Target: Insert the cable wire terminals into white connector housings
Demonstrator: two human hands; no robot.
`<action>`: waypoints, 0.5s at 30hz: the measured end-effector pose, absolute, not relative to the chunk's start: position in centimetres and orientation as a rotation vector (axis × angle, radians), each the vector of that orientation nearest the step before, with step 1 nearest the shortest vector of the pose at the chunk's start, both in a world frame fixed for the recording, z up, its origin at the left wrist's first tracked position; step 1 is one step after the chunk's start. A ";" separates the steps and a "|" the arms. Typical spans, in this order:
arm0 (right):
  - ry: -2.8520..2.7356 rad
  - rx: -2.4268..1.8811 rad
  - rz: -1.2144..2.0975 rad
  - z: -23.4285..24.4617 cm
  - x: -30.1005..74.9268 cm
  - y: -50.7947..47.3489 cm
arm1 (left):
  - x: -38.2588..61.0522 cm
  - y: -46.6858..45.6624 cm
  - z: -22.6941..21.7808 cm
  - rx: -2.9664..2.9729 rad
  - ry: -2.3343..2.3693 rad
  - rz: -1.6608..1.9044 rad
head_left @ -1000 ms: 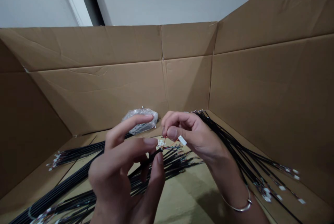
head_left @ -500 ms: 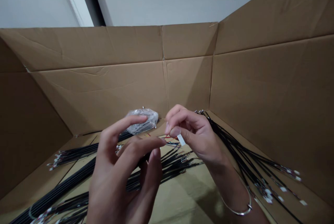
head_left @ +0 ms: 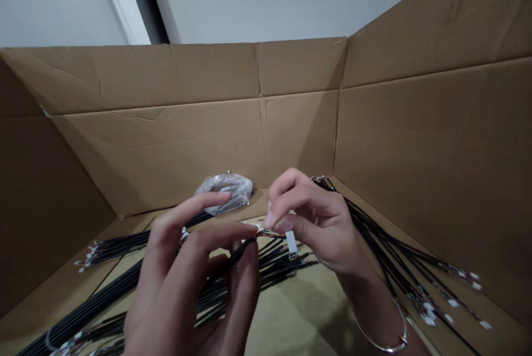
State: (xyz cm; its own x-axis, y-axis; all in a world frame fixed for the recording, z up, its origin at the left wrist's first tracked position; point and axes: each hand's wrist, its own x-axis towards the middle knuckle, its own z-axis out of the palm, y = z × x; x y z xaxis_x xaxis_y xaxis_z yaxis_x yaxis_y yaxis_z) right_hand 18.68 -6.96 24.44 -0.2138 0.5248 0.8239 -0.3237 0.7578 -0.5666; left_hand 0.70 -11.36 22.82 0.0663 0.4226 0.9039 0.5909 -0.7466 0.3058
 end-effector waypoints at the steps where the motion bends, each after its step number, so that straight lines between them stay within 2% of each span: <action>1: -1.613 -0.153 0.775 24.3 18.7 -6.9 | 0.8 -11.5 22.9 -2.171 -1.057 -1.771; 9: -1.606 -0.049 0.762 23.8 18.8 -6.0 | 1.4 -12.1 23.5 -2.161 -1.125 -1.632; 15: -1.586 -0.110 0.842 24.1 18.8 -6.3 | 1.4 -11.8 23.1 -2.228 -1.154 -1.905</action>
State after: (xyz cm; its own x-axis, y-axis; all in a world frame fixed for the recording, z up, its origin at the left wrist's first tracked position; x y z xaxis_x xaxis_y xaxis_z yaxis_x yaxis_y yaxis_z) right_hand 18.84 -6.28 24.10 -0.2218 0.5222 0.8235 -0.3894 0.7268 -0.5658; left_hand 1.37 -11.77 23.09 0.0004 0.5233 0.8522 0.5128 -0.7317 0.4491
